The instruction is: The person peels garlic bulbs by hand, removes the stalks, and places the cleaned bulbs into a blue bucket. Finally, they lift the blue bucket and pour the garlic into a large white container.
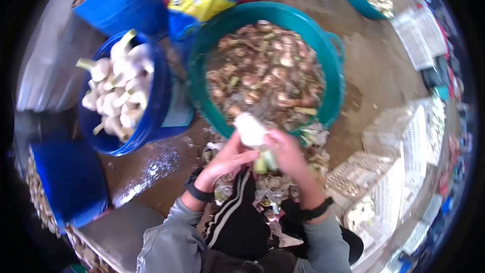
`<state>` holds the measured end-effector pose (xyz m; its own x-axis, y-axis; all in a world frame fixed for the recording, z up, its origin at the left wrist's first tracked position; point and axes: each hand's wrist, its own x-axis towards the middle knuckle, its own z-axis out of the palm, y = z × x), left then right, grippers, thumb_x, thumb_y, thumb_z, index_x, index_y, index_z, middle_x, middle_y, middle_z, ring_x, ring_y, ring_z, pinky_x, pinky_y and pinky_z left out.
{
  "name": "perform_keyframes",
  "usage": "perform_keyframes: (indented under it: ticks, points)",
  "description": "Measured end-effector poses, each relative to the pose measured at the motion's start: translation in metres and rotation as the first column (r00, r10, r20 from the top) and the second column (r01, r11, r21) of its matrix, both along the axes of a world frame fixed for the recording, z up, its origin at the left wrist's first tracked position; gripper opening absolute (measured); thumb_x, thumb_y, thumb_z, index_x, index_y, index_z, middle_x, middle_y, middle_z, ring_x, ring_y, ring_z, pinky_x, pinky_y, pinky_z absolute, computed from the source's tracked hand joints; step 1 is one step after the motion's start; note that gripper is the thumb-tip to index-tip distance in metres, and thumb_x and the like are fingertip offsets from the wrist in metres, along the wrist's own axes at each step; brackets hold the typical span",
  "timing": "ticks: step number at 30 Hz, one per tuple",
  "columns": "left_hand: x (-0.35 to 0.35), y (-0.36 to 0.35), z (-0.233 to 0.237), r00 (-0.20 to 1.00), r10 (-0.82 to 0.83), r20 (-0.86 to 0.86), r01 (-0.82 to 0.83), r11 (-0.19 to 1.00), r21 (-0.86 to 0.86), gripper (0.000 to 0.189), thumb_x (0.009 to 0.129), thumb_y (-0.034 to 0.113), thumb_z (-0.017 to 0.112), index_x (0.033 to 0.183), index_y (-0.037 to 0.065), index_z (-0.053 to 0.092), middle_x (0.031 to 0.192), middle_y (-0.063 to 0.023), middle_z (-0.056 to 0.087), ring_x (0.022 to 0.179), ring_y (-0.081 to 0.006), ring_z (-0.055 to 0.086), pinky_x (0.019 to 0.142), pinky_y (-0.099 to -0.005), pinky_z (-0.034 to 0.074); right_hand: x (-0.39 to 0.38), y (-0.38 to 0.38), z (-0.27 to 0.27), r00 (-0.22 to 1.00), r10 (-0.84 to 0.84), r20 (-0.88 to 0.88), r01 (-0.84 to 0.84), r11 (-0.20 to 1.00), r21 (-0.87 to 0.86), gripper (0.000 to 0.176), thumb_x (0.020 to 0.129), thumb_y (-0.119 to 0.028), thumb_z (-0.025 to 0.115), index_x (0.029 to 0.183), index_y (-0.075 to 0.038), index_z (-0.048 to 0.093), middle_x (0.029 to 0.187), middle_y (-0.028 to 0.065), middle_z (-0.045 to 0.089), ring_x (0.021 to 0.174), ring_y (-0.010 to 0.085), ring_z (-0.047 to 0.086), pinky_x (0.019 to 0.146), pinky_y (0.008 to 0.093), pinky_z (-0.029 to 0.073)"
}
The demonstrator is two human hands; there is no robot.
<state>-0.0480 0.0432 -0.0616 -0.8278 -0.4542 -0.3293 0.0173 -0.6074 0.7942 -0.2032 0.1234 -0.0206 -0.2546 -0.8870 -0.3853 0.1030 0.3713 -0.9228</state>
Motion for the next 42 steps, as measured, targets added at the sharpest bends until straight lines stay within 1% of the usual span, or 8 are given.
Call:
perform_keyframes:
  ticks: [7,10,13,18,25,33,36,42]
  points:
    - [0.004,-0.007,0.032,0.998,0.057,0.016,-0.019,0.568,-0.823,0.043,0.068,0.006,0.076,0.107,0.008,0.057,0.110,-0.0111,0.058,0.105,-0.0261,0.058,0.088,-0.0356,0.047,-0.053,0.020,0.088,0.849,-0.472,-0.238,0.397,0.867,-0.303,0.015,0.095,-0.015,0.046,0.088,-0.007,0.057,0.076,0.0023,0.058,0.067,0.0091,0.057,0.063,0.0254,0.048]
    - [0.047,-0.032,0.092,0.963,0.263,-0.061,-0.144,0.310,-0.940,0.048,0.062,0.006,0.077,0.106,0.010,0.059,0.112,-0.0136,0.058,0.107,-0.0302,0.056,0.090,-0.0402,0.045,-0.071,0.042,0.063,0.858,-0.050,-0.510,0.013,0.997,-0.076,0.012,0.090,-0.014,0.051,0.086,-0.005,0.058,0.074,0.0072,0.060,0.070,0.0168,0.062,0.065,0.0315,0.051]
    - [0.097,-0.068,0.141,0.694,0.687,-0.214,-0.065,-0.237,-0.969,0.055,0.063,0.014,0.078,0.113,0.009,0.055,0.117,-0.0164,0.056,0.108,-0.0337,0.055,0.089,-0.0436,0.046,-0.069,0.060,-0.012,0.170,0.680,-0.714,-0.599,0.646,0.472,0.012,0.078,-0.009,0.056,0.088,-0.007,0.062,0.078,0.0144,0.062,0.075,0.0289,0.064,0.065,0.0407,0.052]
    - [0.105,-0.086,0.182,0.523,0.841,-0.135,0.421,-0.393,-0.817,0.065,0.072,0.017,0.073,0.131,0.008,0.046,0.132,-0.0168,0.045,0.128,-0.0337,0.037,0.106,-0.0474,0.029,-0.123,-0.045,-0.111,0.051,0.348,-0.936,-0.140,0.931,0.338,0.019,0.079,-0.013,0.049,0.089,-0.007,0.064,0.079,0.0137,0.065,0.074,0.0316,0.064,0.068,0.0475,0.051]
    - [0.003,-0.037,0.021,0.908,0.417,0.029,-0.396,0.881,-0.257,0.044,0.094,0.029,0.051,0.127,0.001,0.046,0.119,-0.0120,0.052,0.102,-0.0221,0.058,0.086,-0.0351,0.049,-0.134,-0.052,-0.186,0.365,0.460,-0.810,-0.080,0.882,0.465,0.023,0.083,-0.016,0.050,0.100,-0.008,0.062,0.096,0.0176,0.064,0.088,0.0351,0.064,0.079,0.0454,0.050]
    - [-0.036,-0.007,-0.021,0.918,0.368,-0.147,-0.271,0.854,0.445,0.059,0.097,0.037,0.042,0.142,0.004,0.022,0.127,-0.0162,0.046,0.099,-0.0268,0.059,0.084,-0.0376,0.053,-0.040,-0.014,-0.037,0.443,-0.029,-0.896,-0.380,0.900,-0.216,0.040,0.081,-0.002,0.052,0.120,-0.005,0.053,0.104,0.0142,0.059,0.092,0.0329,0.059,0.076,0.0391,0.048]
    - [-0.032,-0.001,0.003,0.930,0.359,-0.081,-0.358,0.933,0.027,0.090,0.084,0.001,0.063,0.147,0.013,0.000,0.130,-0.0137,0.042,0.106,-0.0217,0.054,0.089,-0.0329,0.049,-0.026,-0.018,-0.009,0.923,-0.067,-0.379,-0.038,0.964,-0.264,0.040,0.084,-0.006,0.055,0.124,-0.006,0.053,0.104,0.0149,0.059,0.091,0.0314,0.059,0.077,0.0367,0.049]
    - [-0.028,-0.001,-0.006,0.924,0.381,0.031,-0.297,0.767,-0.568,0.072,0.077,0.003,0.068,0.139,0.008,0.030,0.125,-0.0137,0.039,0.121,-0.0255,0.039,0.101,-0.0358,0.036,-0.018,-0.030,-0.001,0.711,-0.040,-0.702,-0.170,0.959,-0.227,0.026,0.087,-0.013,0.058,0.112,-0.006,0.063,0.094,0.0124,0.062,0.083,0.0263,0.061,0.072,0.0339,0.047]
